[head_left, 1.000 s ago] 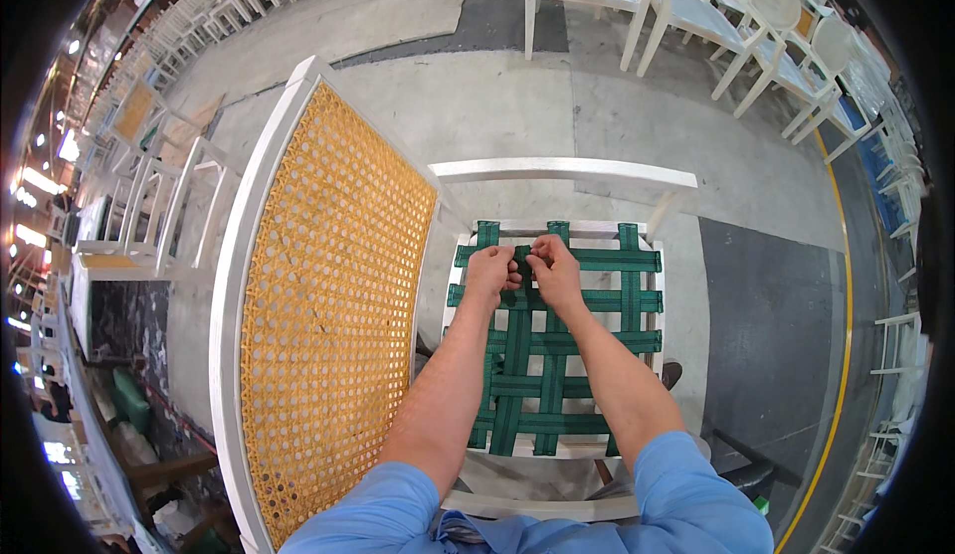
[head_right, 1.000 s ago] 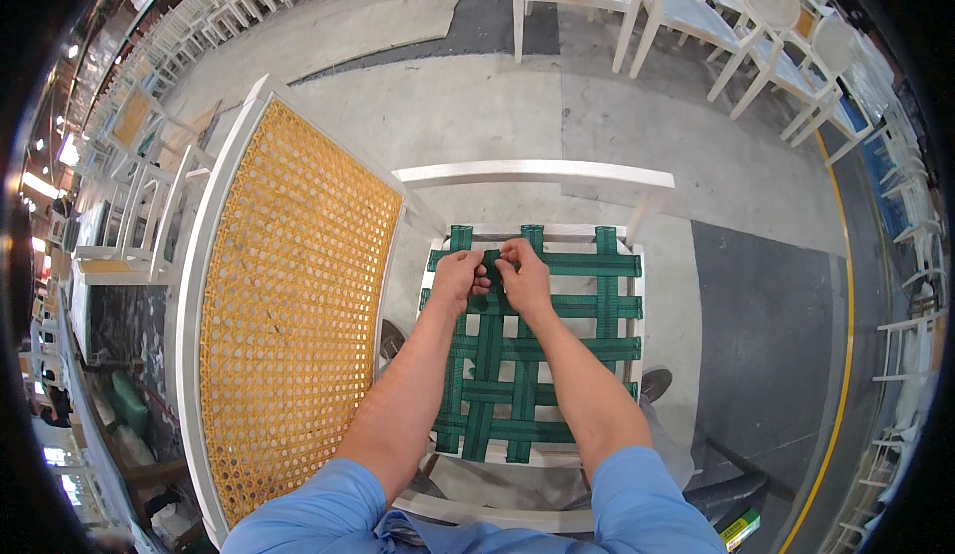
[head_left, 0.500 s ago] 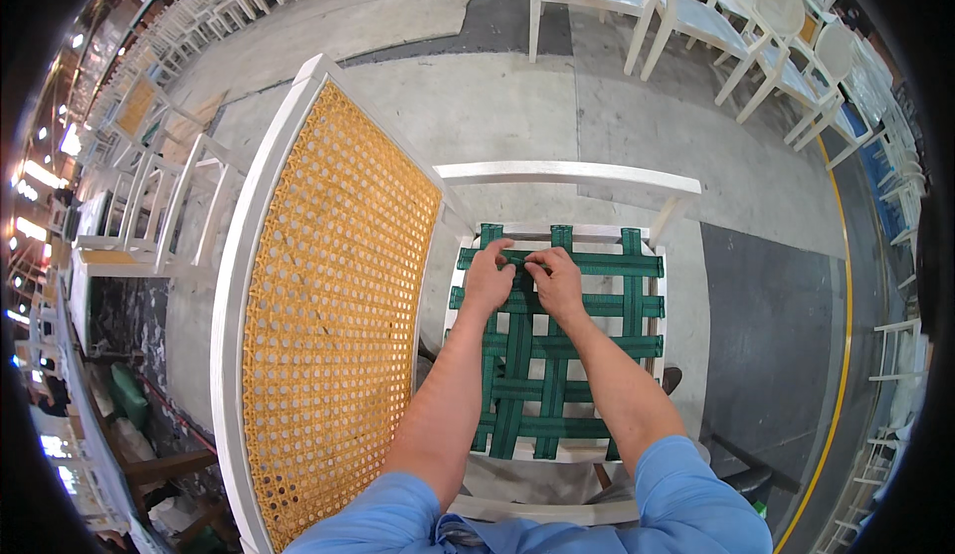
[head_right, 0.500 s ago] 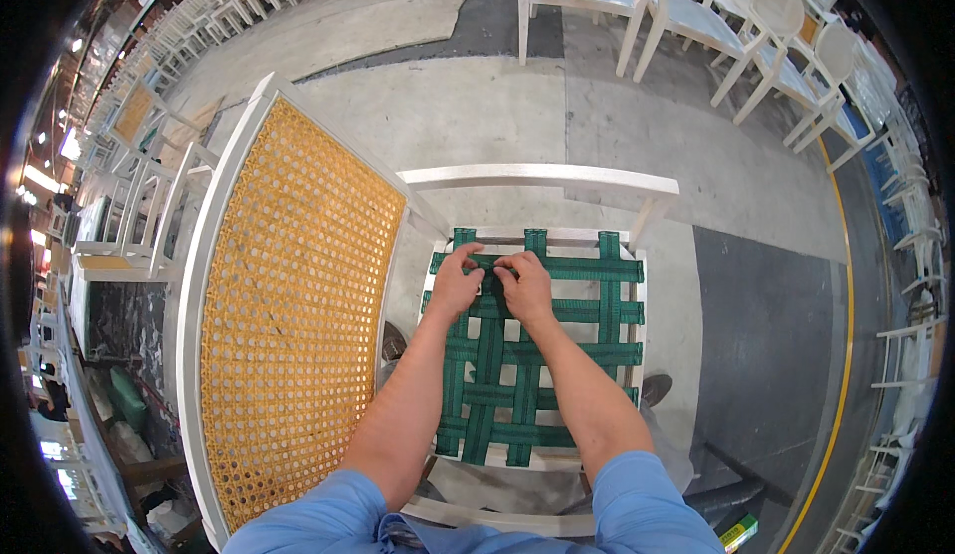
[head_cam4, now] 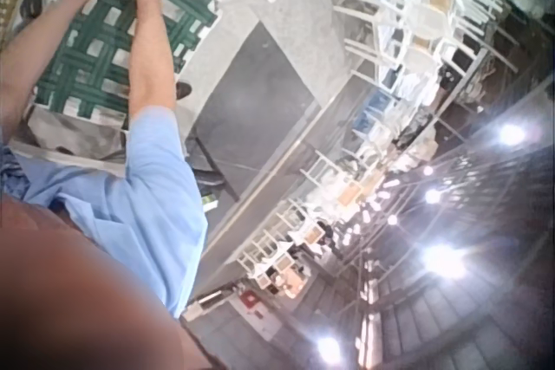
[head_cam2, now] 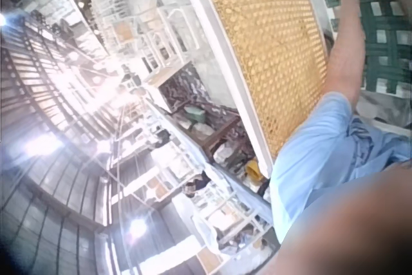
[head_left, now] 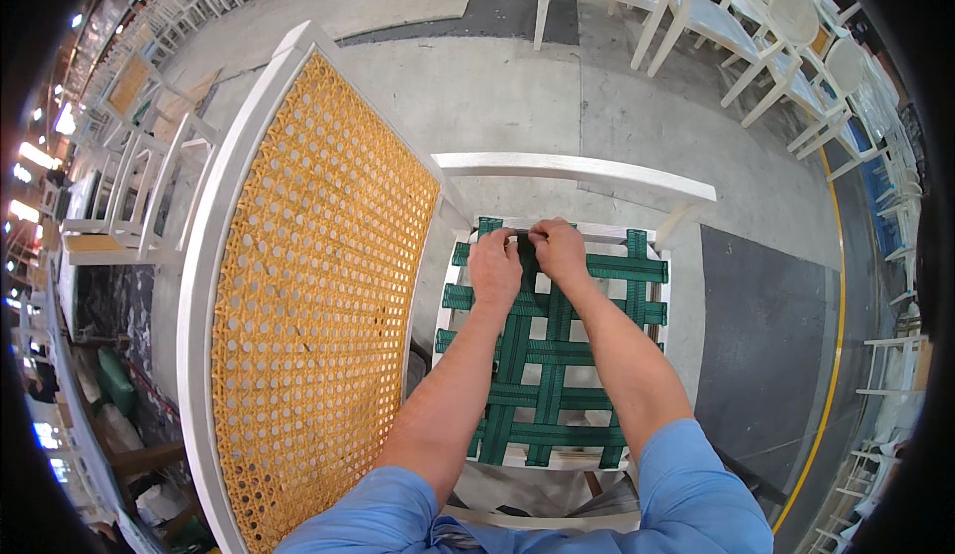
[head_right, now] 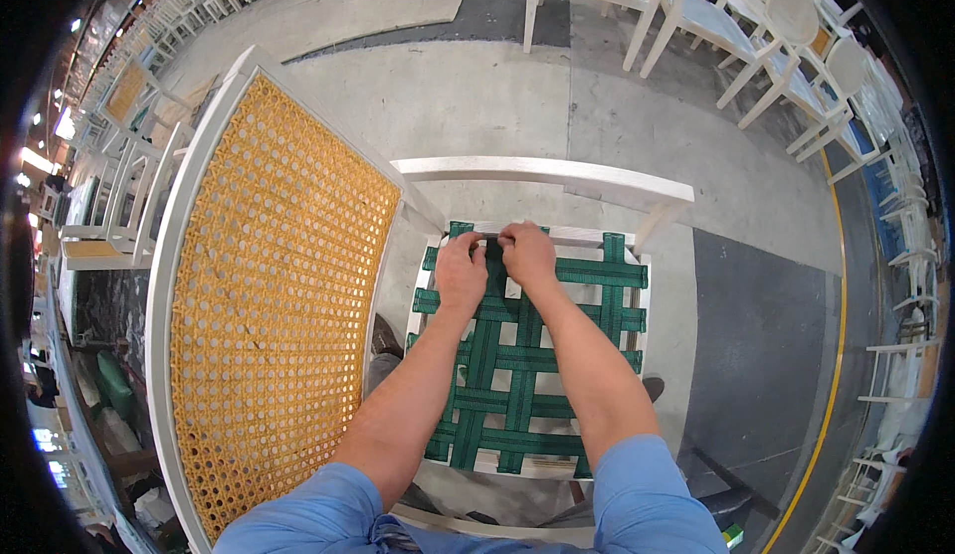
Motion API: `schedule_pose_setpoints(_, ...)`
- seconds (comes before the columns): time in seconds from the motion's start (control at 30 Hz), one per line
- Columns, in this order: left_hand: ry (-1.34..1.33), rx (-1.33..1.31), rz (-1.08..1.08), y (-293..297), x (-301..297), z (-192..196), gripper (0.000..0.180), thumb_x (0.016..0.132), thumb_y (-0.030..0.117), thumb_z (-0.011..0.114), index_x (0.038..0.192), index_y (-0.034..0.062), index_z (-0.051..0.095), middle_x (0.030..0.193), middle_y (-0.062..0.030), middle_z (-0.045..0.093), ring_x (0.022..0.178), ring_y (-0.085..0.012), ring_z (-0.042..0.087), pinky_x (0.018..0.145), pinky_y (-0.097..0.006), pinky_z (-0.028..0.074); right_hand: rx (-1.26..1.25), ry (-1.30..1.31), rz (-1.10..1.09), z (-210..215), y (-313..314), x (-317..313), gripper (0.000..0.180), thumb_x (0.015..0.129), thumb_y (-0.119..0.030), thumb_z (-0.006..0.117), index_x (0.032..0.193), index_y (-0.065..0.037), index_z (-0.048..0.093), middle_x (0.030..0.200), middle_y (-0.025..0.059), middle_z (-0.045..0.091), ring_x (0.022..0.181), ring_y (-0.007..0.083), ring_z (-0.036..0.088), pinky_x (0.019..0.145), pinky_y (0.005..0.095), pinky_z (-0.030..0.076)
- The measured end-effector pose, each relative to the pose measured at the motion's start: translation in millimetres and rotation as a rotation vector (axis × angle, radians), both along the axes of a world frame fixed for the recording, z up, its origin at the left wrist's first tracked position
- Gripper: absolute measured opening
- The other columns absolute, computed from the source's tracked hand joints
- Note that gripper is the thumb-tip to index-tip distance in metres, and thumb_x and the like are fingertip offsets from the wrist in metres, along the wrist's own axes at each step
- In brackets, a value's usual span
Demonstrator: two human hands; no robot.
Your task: The person weaves green straps into the seat of a white chair frame. They thread the straps through the frame, use a staple gun to secure them, and trim excess material with scissors.
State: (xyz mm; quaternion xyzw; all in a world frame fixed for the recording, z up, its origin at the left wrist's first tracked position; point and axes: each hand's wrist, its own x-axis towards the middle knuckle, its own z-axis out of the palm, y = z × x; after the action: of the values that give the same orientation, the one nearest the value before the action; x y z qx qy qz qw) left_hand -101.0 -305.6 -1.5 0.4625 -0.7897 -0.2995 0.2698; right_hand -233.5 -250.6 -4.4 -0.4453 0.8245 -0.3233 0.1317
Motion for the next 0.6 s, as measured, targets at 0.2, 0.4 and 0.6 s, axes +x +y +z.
schedule_pose_setpoints(0.2,-0.085,-0.198,-0.129,26.9,3.0,-16.2,0.044,0.095,0.016,0.062,0.138,0.0093,0.061,0.142,-0.0120,0.060,0.137,-0.0424,0.048,0.118,-0.057,0.033,0.081,0.010,-0.032,-8.5,-26.2,-10.3,0.013,0.089,-0.021,0.071,0.094,-0.012,0.078,0.101,0.0134,0.070,0.097,0.0355,0.069,0.088,0.0468,0.054)
schedule_pose_setpoints(0.4,-0.319,-0.123,-0.187,22.6,3.1,-19.4,0.056,0.099,0.021,0.056,0.154,0.0128,0.048,0.162,-0.0054,0.044,0.153,-0.0461,0.027,0.125,-0.064,0.018,0.111,-0.082,-0.070,-6.3,-35.7,-3.9,0.011,0.089,-0.021,0.072,0.091,-0.011,0.077,0.102,0.0138,0.071,0.097,0.0344,0.069,0.088,0.0461,0.055)
schedule_pose_setpoints(0.6,-0.391,-0.147,-0.214,28.4,-11.3,-15.5,0.057,0.103,0.029,0.050,0.159,0.0173,0.043,0.167,-0.0005,0.039,0.156,-0.0453,0.023,0.126,-0.064,0.013,0.106,-0.098,-0.130,-4.7,-27.7,-21.2,0.013,0.088,-0.022,0.073,0.094,-0.012,0.078,0.103,0.0127,0.072,0.096,0.0332,0.069,0.087,0.0439,0.054)
